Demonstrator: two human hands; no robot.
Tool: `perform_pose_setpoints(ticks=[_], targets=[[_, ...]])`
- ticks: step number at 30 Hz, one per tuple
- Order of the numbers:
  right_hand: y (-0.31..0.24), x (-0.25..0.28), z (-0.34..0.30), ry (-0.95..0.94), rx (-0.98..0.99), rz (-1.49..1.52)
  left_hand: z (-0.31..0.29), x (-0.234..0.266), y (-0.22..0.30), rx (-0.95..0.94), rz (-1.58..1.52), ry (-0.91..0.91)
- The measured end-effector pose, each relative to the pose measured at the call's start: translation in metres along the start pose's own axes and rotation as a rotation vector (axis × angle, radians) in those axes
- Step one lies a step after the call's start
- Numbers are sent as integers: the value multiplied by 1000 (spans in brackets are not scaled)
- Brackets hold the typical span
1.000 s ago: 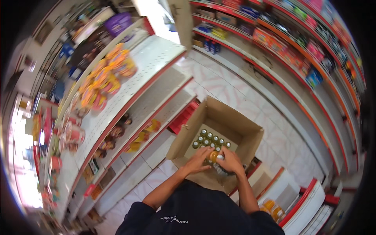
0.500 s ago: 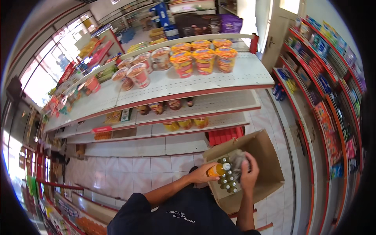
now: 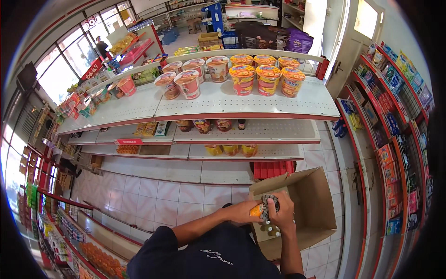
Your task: Wiping juice bottles with a cloth and then stocking them onto a grocery store shelf.
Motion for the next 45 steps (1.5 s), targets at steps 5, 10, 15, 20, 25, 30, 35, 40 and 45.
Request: perform_pose_setpoints(ticks=[5,10,15,20,25,30,35,40,45], targets=[[2,-1,4,-74,-66,-81,-5,9,8,-56,153,142],[14,13,-16,245,-237,113,1,14,14,-73,51,178],[-2,-1,-37,492,-149,20,11,22,15,-182,-356,326],[-26,-12,-34,286,69,-161,15,27,21,-303,-649,239],[-33,-17,-27,143,147,-258,26,10,-28,-241,-745,240],[24,3,-56,497,-32,46,36,-8,-74,-89,-606,323],[-9,8,-20,461,-35,28,23,13,-18,-158,-885,251],[-22,-8,-33,328,87,-21,18,41,-16,-63,-854,361],[-25,-12,-30,250,194,-111,16,42,-13,-58,-809,385]])
Point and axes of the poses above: each hand's wrist, its own z-axis towards the middle knuckle, its own x-axis out of the back of the hand, y = z × x, the point moved 10 cm from there along z, towards the middle knuckle, and after that the axes turned 15 degrees about x, right-handed, at the moved point
